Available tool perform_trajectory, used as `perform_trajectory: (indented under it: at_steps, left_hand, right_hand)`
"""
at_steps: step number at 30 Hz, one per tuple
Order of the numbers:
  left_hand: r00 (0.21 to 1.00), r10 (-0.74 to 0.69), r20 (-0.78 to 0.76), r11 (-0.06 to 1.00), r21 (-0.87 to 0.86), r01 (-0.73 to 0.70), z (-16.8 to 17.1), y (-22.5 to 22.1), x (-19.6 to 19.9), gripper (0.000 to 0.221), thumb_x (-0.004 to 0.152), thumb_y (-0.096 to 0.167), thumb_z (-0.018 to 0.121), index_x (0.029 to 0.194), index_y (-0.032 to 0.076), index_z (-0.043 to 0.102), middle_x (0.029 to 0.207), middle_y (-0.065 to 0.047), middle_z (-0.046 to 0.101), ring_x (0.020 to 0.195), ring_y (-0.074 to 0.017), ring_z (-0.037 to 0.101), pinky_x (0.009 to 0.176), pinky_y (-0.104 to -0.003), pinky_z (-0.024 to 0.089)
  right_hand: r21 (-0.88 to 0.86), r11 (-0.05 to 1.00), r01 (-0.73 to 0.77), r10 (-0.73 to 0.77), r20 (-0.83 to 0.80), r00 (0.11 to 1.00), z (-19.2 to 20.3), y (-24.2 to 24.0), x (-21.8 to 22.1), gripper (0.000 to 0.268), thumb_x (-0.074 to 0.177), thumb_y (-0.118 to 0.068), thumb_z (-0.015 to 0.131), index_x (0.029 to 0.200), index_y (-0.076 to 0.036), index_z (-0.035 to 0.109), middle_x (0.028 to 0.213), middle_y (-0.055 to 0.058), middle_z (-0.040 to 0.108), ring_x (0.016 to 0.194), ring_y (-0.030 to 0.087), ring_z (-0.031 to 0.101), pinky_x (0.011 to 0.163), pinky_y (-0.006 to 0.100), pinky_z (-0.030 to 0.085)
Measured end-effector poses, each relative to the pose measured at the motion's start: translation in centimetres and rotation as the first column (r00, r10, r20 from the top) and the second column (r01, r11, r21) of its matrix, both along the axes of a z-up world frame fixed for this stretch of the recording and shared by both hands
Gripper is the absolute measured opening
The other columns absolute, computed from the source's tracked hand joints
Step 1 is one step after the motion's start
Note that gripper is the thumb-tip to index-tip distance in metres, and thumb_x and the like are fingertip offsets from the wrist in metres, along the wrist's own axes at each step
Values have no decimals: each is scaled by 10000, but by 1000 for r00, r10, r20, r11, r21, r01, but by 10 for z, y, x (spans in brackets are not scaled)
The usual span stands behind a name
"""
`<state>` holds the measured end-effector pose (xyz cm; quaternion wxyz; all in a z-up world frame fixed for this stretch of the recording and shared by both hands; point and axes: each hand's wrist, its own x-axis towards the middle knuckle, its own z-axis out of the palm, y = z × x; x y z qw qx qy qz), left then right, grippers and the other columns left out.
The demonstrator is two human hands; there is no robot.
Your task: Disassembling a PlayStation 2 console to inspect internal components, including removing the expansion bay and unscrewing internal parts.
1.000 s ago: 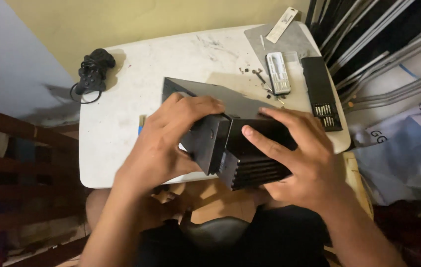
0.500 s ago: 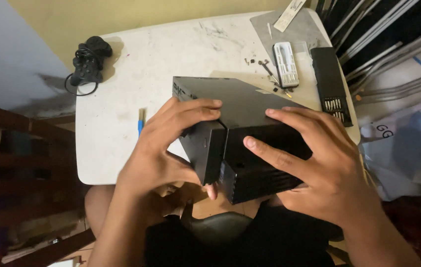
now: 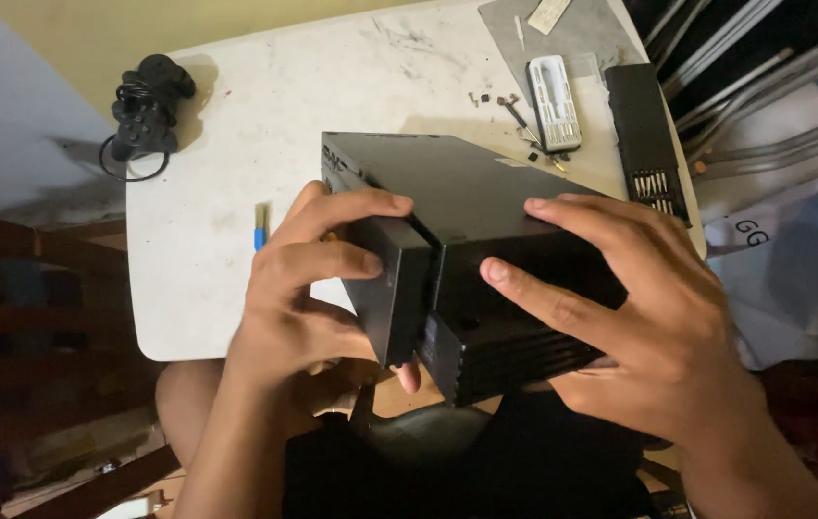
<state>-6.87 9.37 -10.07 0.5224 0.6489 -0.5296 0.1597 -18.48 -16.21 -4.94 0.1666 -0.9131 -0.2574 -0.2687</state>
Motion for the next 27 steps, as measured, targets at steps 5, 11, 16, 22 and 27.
perform_trajectory:
  at_steps: [5, 11, 16, 22, 27]
  left_hand:
    - [1000, 1, 13, 1000, 6, -1, 3, -5, 0, 663, 760, 574, 812, 1158, 152, 489, 1359, -267, 630, 1159, -347, 715, 881, -399, 412]
    - [998, -16, 53, 1000, -5, 17, 3, -9, 1, 658, 793, 605, 763, 1196, 148, 515, 1368, -266, 632, 1133, -331, 720, 867, -387, 419]
    - [999, -7, 33, 1000, -6, 7, 2, -11, -1, 691, 831, 621, 782, 1304, 192, 518, 1424, -236, 631, 1088, -278, 701, 895, -370, 412]
    - [996, -16, 89, 1000, -25, 19, -2, -12, 0, 659, 850, 597, 808, 1299, 179, 565, 1398, -263, 635, 1165, -333, 741, 892, -376, 433]
    - [997, 6, 78, 1000, 6, -7, -4, -10, -2, 633, 859, 612, 787, 1301, 206, 585, 1437, -258, 618, 1052, -283, 676, 880, -377, 429]
  right_hand:
    - [32, 999, 6, -6, -13, 1000, 0, -1, -1, 499, 757, 71, 674, 1219, -110, 732, 1308, 313, 643, 1208, 455, 664, 1041, 560, 561]
    - [53, 999, 3, 0, -54, 999, -3, -7, -4, 595, 638, 83, 603, 1204, -59, 722, 1325, 362, 626, 1235, 496, 650, 1074, 579, 545]
    - [44, 999, -12, 13, -25, 1000, -10, -15, -3, 527, 659, 51, 586, 1160, -26, 730, 1310, 404, 624, 1197, 528, 676, 1055, 592, 553]
    - [30, 999, -30, 30, -6, 1000, -9, -18, -2, 543, 613, -30, 595, 1140, 5, 724, 1290, 448, 625, 1182, 550, 673, 1050, 599, 561]
    - [32, 999, -37, 37, 2, 999, -5, -15, -2, 469, 672, 7, 594, 1123, 58, 711, 1263, 487, 615, 1144, 574, 671, 986, 595, 567]
